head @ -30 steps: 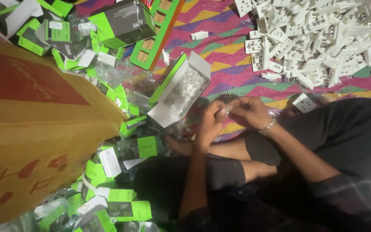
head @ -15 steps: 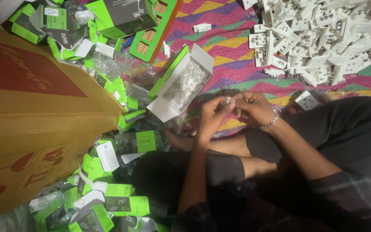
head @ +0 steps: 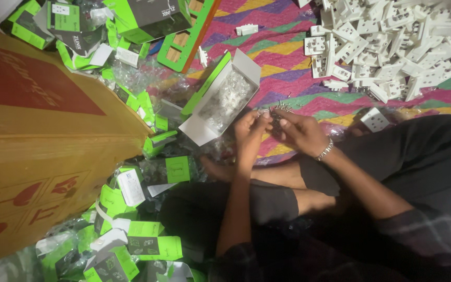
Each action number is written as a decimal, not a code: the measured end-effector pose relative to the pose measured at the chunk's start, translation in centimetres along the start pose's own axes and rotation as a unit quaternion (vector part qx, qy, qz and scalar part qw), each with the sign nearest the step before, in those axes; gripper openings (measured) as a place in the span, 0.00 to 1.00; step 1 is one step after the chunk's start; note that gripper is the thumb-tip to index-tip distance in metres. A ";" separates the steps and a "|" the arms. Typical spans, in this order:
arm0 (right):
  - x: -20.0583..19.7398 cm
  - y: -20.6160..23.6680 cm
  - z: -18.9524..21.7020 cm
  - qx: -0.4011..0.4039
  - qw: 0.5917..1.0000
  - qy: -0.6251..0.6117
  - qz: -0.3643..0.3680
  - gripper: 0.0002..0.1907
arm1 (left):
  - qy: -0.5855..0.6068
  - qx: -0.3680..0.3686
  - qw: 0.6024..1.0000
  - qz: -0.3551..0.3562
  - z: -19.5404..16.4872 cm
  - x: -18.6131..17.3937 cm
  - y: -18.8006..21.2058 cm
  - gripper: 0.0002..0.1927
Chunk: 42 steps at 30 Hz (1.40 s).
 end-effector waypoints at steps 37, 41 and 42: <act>0.4 -0.6 -1.6 0.061 0.990 -0.124 -0.002 0.18 | -0.282 0.246 0.927 -0.005 -7.8 4.0 3.5 0.10; 0.1 -0.6 -2.7 0.041 0.991 -0.123 -0.032 0.15 | -0.261 0.274 0.926 0.008 -9.6 4.6 3.6 0.10; -0.2 -0.7 -2.8 0.003 0.995 -0.096 -0.037 0.14 | -0.251 0.267 0.930 0.014 -10.0 4.9 3.9 0.10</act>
Point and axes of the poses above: each hand's wrist, its own y-axis away from the middle knuckle, its own x-axis out of the palm, z = x × y, the point moved 8 cm from there along -y, towards the middle knuckle, and after that the axes turned 5 degrees about -y, right-handed, at the moved point
